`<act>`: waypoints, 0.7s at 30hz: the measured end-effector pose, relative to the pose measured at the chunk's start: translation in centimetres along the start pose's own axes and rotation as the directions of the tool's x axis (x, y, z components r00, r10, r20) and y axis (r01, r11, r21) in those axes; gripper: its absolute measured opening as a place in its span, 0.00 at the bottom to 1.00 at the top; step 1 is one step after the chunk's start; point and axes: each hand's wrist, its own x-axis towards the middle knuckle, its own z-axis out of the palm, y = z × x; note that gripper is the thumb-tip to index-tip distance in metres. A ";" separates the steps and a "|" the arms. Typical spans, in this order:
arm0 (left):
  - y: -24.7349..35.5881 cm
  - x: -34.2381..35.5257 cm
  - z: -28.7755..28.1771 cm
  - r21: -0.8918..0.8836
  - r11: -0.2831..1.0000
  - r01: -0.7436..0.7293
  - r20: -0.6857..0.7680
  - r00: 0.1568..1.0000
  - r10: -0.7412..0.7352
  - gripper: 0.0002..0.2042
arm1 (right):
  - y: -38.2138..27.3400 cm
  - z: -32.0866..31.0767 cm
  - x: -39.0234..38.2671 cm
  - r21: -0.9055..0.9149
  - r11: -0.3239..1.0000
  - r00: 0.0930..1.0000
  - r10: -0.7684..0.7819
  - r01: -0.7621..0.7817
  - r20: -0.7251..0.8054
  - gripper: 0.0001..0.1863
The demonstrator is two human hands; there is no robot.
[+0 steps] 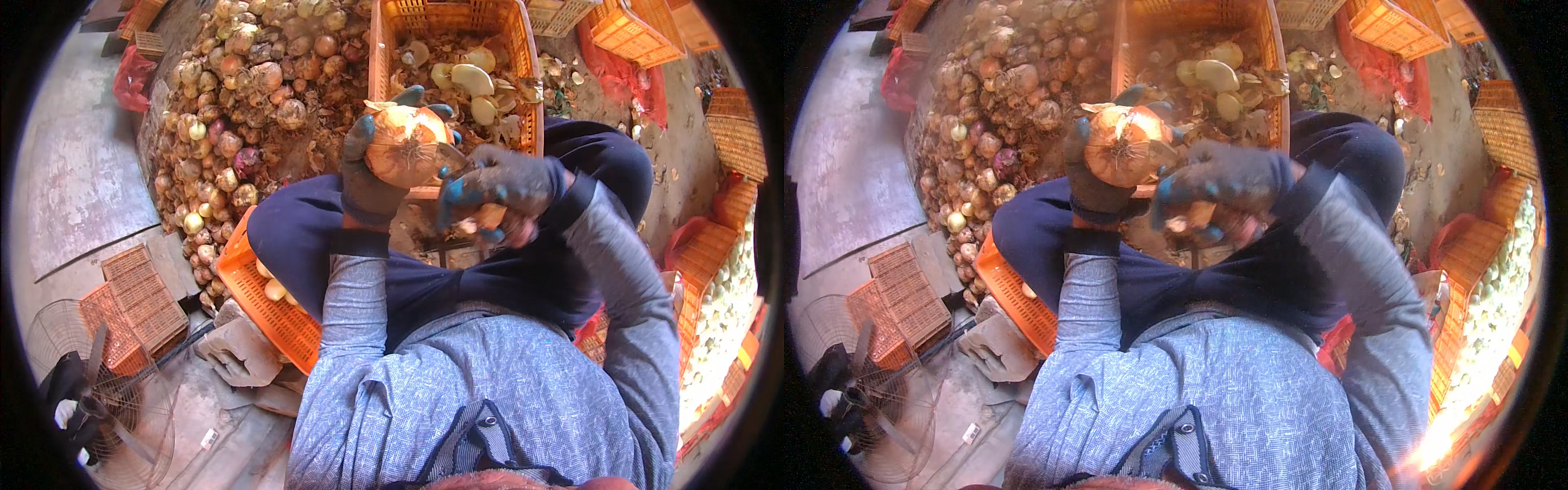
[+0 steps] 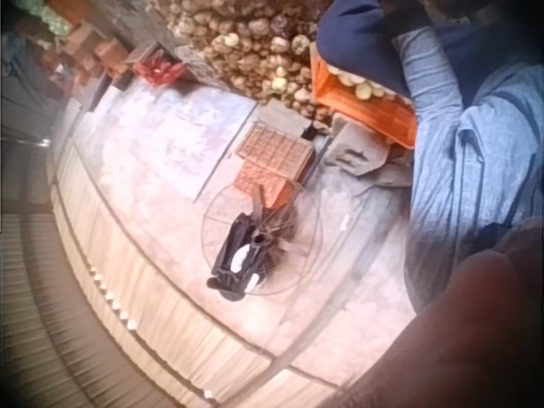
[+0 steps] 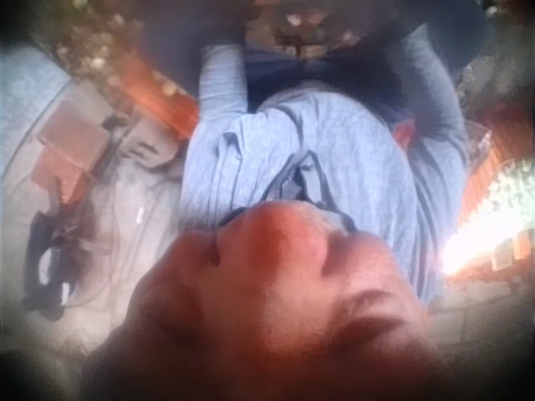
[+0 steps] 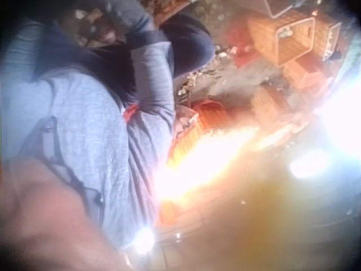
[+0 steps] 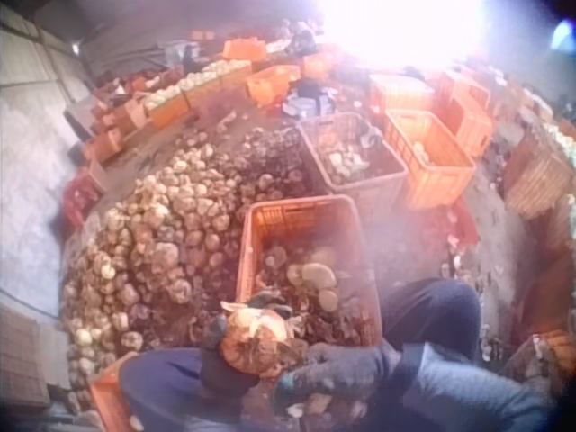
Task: The person sits cross-legged on the floor and peels onions one by one using a small knife. They remove the outer layers and place the peeled onions into an orange basket while discarding the skins into a separate container.
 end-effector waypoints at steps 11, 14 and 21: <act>-0.7 1.8 -0.6 0.016 0.981 -0.192 -0.126 0.973 0.193 0.43 | 3.5 8.2 5.9 -0.042 0.771 0.720 -0.612 0.636 -0.328 0.21; -0.8 1.3 0.4 -0.010 0.946 -0.323 -0.195 0.929 0.315 0.32 | 1.8 8.2 5.2 0.018 0.899 0.834 -0.399 0.438 -0.381 0.19; -0.7 1.2 -0.3 0.232 0.879 -0.416 -0.233 0.854 0.466 0.32 | 1.8 4.4 2.9 -0.413 0.885 0.772 -0.412 0.213 -0.485 0.16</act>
